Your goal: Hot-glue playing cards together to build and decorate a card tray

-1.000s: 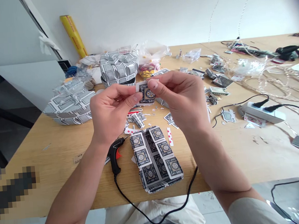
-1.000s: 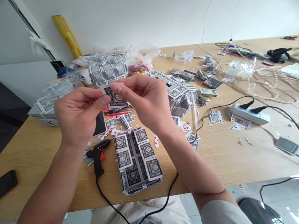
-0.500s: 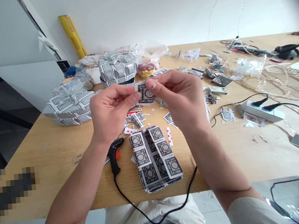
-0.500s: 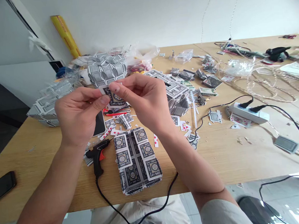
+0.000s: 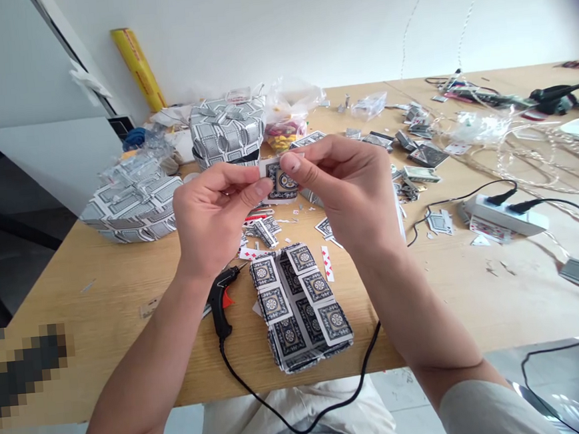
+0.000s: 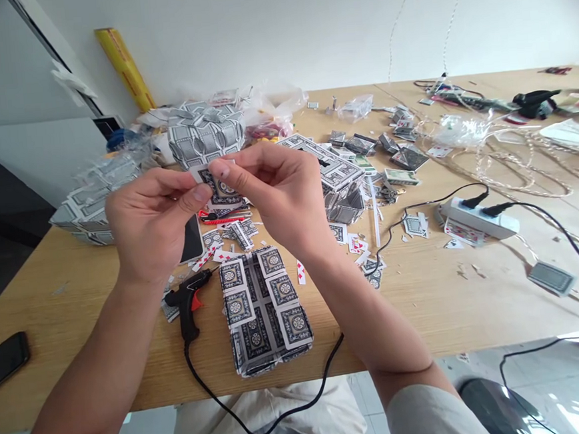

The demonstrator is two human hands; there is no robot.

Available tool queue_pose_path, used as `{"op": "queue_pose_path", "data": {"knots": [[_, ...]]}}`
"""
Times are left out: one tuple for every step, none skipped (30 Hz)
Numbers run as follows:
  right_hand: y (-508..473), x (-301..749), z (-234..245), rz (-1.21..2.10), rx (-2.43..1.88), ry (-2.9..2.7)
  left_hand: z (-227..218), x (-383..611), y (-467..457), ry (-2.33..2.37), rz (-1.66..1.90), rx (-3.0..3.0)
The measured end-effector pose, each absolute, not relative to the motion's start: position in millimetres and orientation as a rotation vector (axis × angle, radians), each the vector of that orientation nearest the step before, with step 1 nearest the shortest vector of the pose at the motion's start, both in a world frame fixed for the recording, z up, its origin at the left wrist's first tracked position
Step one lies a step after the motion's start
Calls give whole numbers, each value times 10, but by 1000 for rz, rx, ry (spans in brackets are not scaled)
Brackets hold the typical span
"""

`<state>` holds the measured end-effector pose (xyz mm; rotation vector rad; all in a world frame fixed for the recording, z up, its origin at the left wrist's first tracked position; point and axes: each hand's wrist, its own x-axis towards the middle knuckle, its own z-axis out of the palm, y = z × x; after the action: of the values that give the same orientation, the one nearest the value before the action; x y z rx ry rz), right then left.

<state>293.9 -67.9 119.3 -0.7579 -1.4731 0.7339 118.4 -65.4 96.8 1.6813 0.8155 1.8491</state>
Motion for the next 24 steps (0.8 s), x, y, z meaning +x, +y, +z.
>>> {"op": "queue_pose_path", "data": {"knots": [[-682,2939,1194,730,-757,-1476,969,1185,-654,815,1846,1678],[-684,2940,1194,727,-757,-1480,970,1186,-655,812,1844,1674],[-687,2940,1195,723,-758,-1484,971,1187,-655,809,1840,1671],[-689,2941,1194,719,-759,-1488,972,1187,-655,807,1835,1669],[-691,2940,1194,717,-760,-1491,973,1187,-656,804,1833,1668],[-693,2939,1193,716,-760,-1492,975,1187,-657,801,1832,1667],[-694,2937,1191,716,-759,-1490,976,1186,-659,799,1829,1668],[-694,2933,1190,718,-758,-1486,977,1185,-661,799,1824,1669],[-693,2928,1188,722,-758,-1480,978,1184,-663,799,1819,1670],[-691,2922,1186,729,-757,-1472,978,1184,-665,800,1817,1671],[-689,2917,1185,738,-755,-1462,977,1184,-666,802,1816,1672],[-686,2912,1186,749,-751,-1451,975,1184,-666,804,1819,1672],[-684,2908,1188,763,-747,-1444,972,1185,-664,806,1824,1671],[-683,2905,1192,781,-744,-1440,968,1185,-661,808,1832,1669],[-685,2905,1199,800,-739,-1440,964,1184,-656,811,1837,1666],[-689,2906,1209,821,-733,-1445,961,1181,-649,816,1842,1662],[-696,2908,1221,843,-727,-1456,957,1176,-641,820,1850,1656],[-704,2912,1234,867,-723,-1473,955,1169,-633,822,1859,1649],[-715,2916,1246,887,-722,-1491,953,1159,-625,821,1871,1641],[-725,2920,1255,901,-722,-1508,952,1148,-617,819,1883,1635],[-734,2924,1261,909,-726,-1520,952,1136,-611,816,1894,1630],[-741,2925,1263,910,-732,-1523,952,1125,-607,814,1904,1626],[-745,2926,1262,905,-737,-1518,952,1117,-605,814,1909,1625],[-747,2926,1257,898,-743,-1508,953,1110,-604,816,1913,1626]]}}
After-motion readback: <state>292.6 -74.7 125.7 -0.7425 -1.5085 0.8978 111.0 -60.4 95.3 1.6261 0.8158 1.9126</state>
